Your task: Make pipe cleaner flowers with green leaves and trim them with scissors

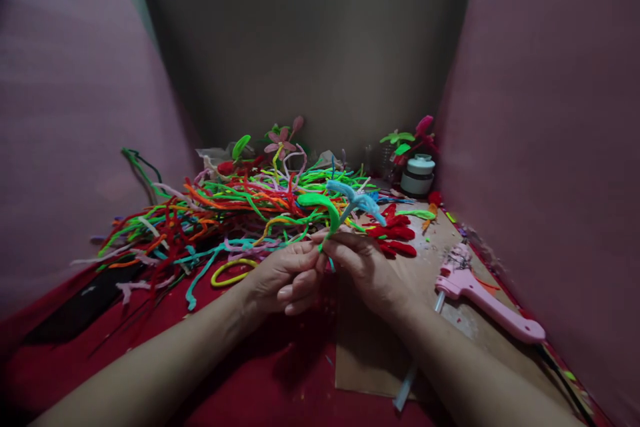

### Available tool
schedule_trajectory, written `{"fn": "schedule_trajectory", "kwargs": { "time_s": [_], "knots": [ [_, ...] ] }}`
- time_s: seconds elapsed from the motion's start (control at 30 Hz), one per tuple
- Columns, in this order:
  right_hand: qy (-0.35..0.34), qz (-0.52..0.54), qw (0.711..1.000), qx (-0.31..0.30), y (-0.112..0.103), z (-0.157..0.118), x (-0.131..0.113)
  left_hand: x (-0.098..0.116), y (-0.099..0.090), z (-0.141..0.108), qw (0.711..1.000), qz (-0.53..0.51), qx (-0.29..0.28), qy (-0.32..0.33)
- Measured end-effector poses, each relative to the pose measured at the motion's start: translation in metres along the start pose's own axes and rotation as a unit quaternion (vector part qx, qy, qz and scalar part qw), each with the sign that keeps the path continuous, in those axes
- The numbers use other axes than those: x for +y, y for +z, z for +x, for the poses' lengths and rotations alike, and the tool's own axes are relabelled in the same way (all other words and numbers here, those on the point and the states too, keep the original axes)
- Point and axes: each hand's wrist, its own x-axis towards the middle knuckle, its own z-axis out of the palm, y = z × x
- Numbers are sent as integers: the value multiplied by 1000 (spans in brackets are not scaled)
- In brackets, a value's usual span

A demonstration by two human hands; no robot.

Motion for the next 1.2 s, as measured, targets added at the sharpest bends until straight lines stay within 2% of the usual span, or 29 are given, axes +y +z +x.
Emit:
{"fn": "schedule_trajectory", "kwargs": {
  "time_s": [0.07, 0.1, 0.17, 0.2, 0.23, 0.3, 0.37, 0.4, 0.43, 0.47, 0.5, 0.57, 0.7, 0.83, 0.9, 1.03, 1.2],
  "knots": [
    [-3, -10, 1000, -4, 1, 0, -1, 0, 1, 0, 1000, 11, -12, 3],
    [0, -1, 1000, 3, 2, 0, -1, 0, 2, 1, 1000, 30, -1, 9],
    [23, 16, 999, 22, 4, -1, 1, 0, 4, 2, 991, 118, 60, 23],
    [39, 14, 999, 34, 5, -2, 1, -1, 6, 3, 975, 187, 110, 36],
    [56, 3, 997, 52, 6, -2, 1, -3, 7, 3, 948, 267, 166, 55],
    [82, -41, 992, 90, 7, -4, -3, -7, 8, 3, 857, 430, 263, 103],
    [80, -91, 987, 110, 8, -4, -9, -12, 7, 1, 755, 557, 317, 143],
    [68, -101, 987, 107, 9, -4, -12, -14, 6, 0, 714, 602, 324, 153],
    [57, -104, 988, 101, 9, -3, -13, -16, 5, -1, 683, 635, 324, 157],
    [46, -101, 989, 93, 10, -3, -13, -17, 4, -2, 665, 656, 319, 160],
    [40, -94, 991, 86, 10, -2, -12, -18, 3, -2, 659, 665, 311, 164],
    [39, -81, 992, 83, 10, -1, -7, -17, 1, -2, 672, 657, 292, 175],
    [51, -42, 994, 93, 8, -1, 6, -10, 4, 2, 731, 589, 294, 179],
    [70, -21, 991, 112, 6, -2, 8, -3, 11, 4, 835, 449, 298, 114],
    [68, -28, 992, 103, 6, -3, 5, 0, 13, 3, 873, 380, 294, 84],
    [46, -16, 996, 68, 6, -2, 2, 2, 12, 3, 917, 279, 276, 76],
    [52, 58, 996, 45, 5, 0, 8, 0, 7, 3, 962, 150, 217, 65]
  ]
}}
